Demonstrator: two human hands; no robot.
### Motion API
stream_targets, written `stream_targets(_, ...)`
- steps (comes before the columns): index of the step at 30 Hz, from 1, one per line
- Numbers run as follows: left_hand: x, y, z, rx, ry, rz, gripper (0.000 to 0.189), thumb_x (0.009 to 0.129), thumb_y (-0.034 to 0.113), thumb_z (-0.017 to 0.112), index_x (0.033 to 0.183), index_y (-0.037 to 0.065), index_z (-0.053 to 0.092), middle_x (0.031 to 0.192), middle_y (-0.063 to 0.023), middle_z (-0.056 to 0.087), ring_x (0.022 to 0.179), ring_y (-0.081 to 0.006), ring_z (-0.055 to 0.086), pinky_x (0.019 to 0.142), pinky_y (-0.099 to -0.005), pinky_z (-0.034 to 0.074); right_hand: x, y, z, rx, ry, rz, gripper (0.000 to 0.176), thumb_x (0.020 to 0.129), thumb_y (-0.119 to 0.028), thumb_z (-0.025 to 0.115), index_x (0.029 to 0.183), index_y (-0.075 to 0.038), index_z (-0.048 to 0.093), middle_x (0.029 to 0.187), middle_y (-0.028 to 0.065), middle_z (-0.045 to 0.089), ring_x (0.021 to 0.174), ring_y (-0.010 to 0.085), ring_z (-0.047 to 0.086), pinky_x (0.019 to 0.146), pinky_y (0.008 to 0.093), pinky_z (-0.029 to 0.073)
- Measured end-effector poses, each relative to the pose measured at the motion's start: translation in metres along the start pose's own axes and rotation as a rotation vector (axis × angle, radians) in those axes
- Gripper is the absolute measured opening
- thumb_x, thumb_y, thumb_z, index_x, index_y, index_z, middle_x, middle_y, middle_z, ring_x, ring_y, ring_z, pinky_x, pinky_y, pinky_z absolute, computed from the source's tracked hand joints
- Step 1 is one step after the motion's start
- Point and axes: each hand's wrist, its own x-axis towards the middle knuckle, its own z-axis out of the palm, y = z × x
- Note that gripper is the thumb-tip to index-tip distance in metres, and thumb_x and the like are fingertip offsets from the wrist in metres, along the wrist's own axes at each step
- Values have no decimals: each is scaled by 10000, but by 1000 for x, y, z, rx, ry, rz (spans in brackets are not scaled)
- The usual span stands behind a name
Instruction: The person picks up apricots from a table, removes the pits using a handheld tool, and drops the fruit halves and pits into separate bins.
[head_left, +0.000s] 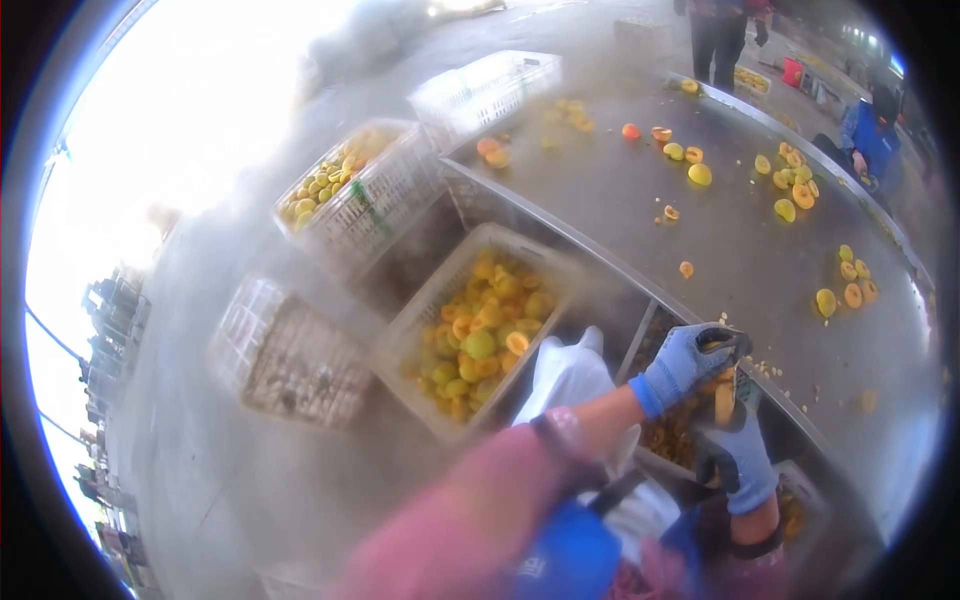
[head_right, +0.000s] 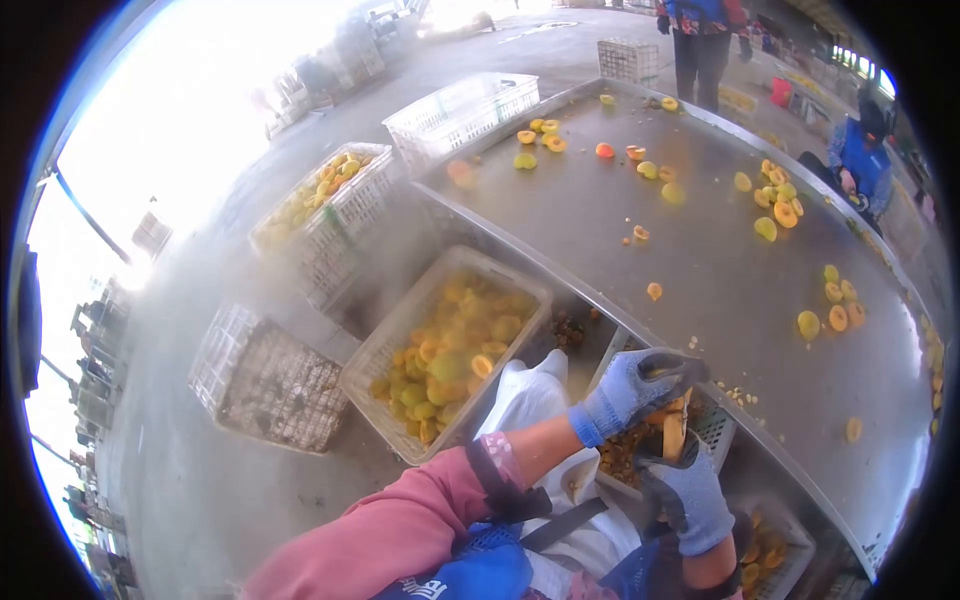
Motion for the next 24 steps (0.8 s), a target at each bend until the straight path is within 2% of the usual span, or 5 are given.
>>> stream_targets(9,-4,-16,21,155,281,342,296,791,81,651,1086,57,629,978,-131,646,898,-284,630,803,-327,497,11,18,3,312,-60,40,457,727,-123,694,1139,4,542,953,92,634,820,170,608,726,308,485)
stream_targets(12,12,-39,25,-163,265,61,310,790,64,647,1099,52,624,985,-127,647,897,-276,632,802,-312,493,35,44,5,-498,215,-510,489,704,-125,713,1130,8,513,924,87,586,785,166,603,628,271,497)
stream_targets(15,8,-39,27,-134,290,119,303,795,46,639,1097,33,621,995,-123,657,906,-243,638,804,-294,488,29,32,8,-437,180,-399,464,717,-116,686,1146,-12,542,997,78,621,853,186,605,740,304,489)
stream_targets(18,-5,-13,12,95,202,305,274,817,43,635,1088,6,614,1012,-100,660,926,-160,613,824,-277,480,14,21,-2,290,-145,-42,471,734,-162,689,1160,-32,534,1039,138,616,924,280,608,797,358,479)
stream_targets(24,5,-37,26,-50,331,150,338,776,25,648,1112,22,607,1021,-120,650,932,-229,634,825,-298,488,37,37,10,-687,219,-484,415,739,-102,687,1125,-24,555,1008,81,631,885,150,594,774,293,480)
